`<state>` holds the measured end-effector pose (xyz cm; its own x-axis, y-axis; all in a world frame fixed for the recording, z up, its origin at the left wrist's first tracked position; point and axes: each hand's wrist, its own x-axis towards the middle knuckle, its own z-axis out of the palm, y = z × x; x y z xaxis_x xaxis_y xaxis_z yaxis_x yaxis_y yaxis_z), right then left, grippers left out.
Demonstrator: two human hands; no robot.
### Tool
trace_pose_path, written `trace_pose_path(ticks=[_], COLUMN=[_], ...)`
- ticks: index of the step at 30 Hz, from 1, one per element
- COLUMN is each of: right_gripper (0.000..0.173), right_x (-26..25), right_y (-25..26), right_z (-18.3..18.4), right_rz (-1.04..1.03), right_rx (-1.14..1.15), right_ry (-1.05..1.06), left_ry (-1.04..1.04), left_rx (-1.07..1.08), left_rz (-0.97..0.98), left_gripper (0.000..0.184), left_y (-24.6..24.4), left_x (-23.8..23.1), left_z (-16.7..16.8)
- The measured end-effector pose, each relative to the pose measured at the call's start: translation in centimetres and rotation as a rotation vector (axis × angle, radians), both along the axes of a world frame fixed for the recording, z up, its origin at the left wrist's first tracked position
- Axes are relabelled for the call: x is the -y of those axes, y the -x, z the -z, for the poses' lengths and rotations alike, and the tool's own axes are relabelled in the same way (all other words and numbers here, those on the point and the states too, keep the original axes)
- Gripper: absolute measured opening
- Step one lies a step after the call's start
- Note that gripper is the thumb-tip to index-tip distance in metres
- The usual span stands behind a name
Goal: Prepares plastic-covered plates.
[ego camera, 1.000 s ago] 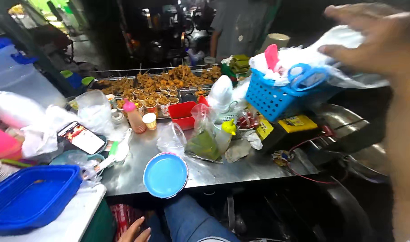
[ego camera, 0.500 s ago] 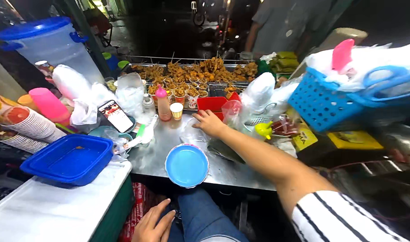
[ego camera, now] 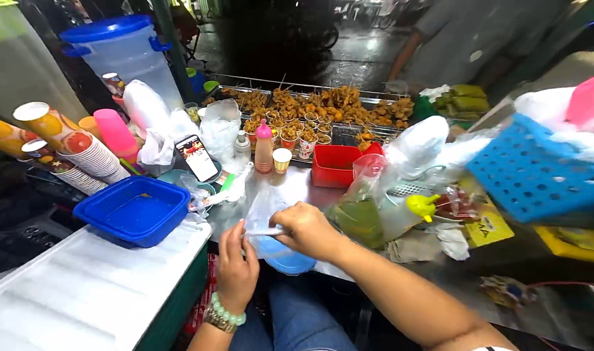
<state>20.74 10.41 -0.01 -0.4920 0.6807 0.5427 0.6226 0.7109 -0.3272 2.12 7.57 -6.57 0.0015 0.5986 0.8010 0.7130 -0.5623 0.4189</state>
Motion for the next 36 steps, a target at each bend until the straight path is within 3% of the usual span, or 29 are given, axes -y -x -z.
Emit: trace_pose_path(ticks=[2,4,6,7,9,11,12,14,17,19,21,23,28,31,33,36], right_gripper=[0.037,0.032,0.028,0.027,0.027,0.039,0.042,0.046,0.074,0.070,0.049,0.039,0.041,0.038,0.034,0.032], right_x=[-1.3,-2.2,-1.3,-0.6,0.6,0.4,0.0,-1.2,-2.6,-2.7,-2.8,-3.2,-3.7,-3.7,-3.2,-0.3], right_y=[-2.4,-3.2,-1.7,-0.7,0.5,-0.3,-1.4,-3.8,-5.6,-5.5,-5.4,-5.2,-5.6,-7.2,-8.5,-8.3], right_z=[0.5,2.5,3.5,3.6,3.2,2.9,3.0,4.5,8.4,10.1,10.5,10.4,8.2,6.5,5.7,4.3], right_rz=[0.014,0.074,0.028,-0.037,-0.187,-0.248,-0.168,0.180,0.626,0.713,0.725,0.738,0.832,0.859,0.780,0.326], right_rx=[-0.122,-0.255,-0.266,-0.257,-0.278,-0.320,-0.308,-0.189,0.096,0.178,0.161,0.153,0.157,-0.053,-0.342,-0.749], right_ry=[0.391,0.596,0.620,0.581,0.493,0.495,0.525,0.623,0.914,1.010,1.000,0.957,0.840,0.752,0.714,0.839], left_ry=[0.069,0.141,0.179,0.169,0.160,0.214,0.245,0.316,0.351,0.369,0.441,0.586,0.740,0.722,0.706,0.583], left_rx=[0.043,-0.052,-0.173,-0.204,-0.203,-0.096,-0.013,0.218,0.432,0.346,0.186,0.123,0.419,0.473,0.432,0.270], left_rz=[0.168,0.220,0.159,0.126,0.097,0.157,0.206,0.315,0.402,0.324,0.136,-0.012,-0.100,-0.098,-0.088,0.017], left_gripper=[0.028,0.032,0.052,0.053,0.040,0.038,0.038,0.039,0.010,0.015,0.024,0.034,0.047,0.061,0.067,0.067], left_y=[2.1,3.3,3.0,2.7,2.6,3.2,3.8,4.9,6.4,7.4,8.2,8.9,8.9,8.5,7.9,6.1], left_x=[0.6,1.1,1.2,1.0,0.8,1.1,1.3,1.9,2.6,2.9,3.4,3.8,3.9,3.7,3.4,2.9], left_z=[-0.2,-0.1,0.3,0.5,0.6,0.2,-0.1,-0.6,-1.6,-2.1,-2.7,-3.1,-3.4,-3.6,-3.7,-3.7])
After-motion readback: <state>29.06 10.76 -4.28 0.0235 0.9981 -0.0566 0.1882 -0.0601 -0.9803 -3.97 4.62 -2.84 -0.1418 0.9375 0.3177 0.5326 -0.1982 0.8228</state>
